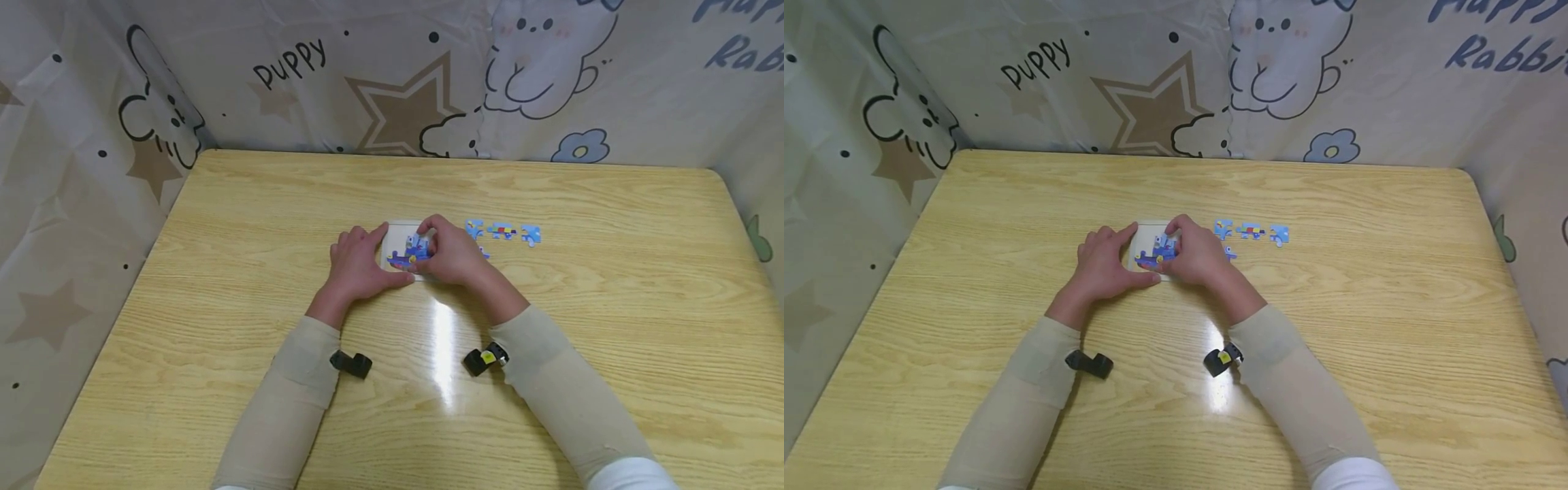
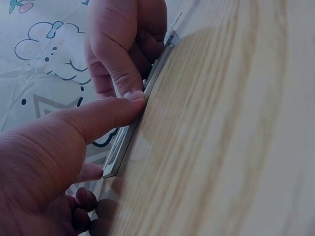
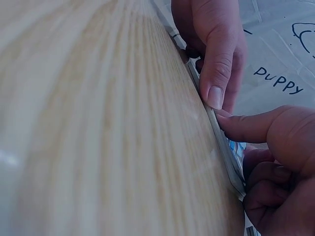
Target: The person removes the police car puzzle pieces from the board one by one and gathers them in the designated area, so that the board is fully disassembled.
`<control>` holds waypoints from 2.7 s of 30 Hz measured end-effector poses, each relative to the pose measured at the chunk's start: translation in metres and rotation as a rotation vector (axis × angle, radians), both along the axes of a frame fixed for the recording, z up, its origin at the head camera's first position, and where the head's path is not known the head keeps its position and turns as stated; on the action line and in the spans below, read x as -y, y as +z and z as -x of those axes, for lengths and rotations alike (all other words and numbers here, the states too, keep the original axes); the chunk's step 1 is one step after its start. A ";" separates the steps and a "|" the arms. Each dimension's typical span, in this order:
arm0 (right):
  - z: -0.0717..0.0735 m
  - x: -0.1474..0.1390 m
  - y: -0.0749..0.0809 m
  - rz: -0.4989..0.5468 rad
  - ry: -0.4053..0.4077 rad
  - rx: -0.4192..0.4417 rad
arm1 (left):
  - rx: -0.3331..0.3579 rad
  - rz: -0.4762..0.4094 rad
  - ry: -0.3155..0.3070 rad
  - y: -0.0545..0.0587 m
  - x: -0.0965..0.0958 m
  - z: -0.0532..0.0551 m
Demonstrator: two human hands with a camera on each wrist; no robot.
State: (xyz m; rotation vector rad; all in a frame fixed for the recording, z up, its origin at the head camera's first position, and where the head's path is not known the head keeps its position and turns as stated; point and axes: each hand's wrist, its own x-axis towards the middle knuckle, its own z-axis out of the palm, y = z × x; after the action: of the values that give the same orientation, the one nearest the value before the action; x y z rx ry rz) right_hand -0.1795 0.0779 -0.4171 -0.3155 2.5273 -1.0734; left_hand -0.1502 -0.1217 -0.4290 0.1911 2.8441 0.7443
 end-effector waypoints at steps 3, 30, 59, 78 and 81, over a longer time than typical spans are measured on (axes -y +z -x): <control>0.000 0.000 -0.001 -0.003 -0.001 -0.006 | 0.002 0.001 0.002 0.000 0.000 0.000; 0.001 0.000 -0.003 -0.020 0.081 -0.060 | -0.005 -0.003 -0.001 -0.001 0.001 0.001; -0.022 -0.034 0.004 0.029 -0.118 -0.186 | 0.003 0.017 0.011 -0.002 -0.002 0.001; -0.033 -0.084 0.005 0.041 -0.239 -0.172 | 0.006 0.000 0.027 -0.001 -0.003 0.000; -0.035 -0.091 0.004 0.034 -0.248 -0.178 | 0.005 -0.004 0.027 -0.001 -0.003 0.000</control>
State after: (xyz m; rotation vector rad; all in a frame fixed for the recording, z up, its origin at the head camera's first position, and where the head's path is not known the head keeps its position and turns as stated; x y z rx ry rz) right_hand -0.1449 0.1689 -0.4135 -0.1122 2.7647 -1.2292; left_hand -0.1503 -0.1190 -0.4299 0.1520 2.8462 0.7552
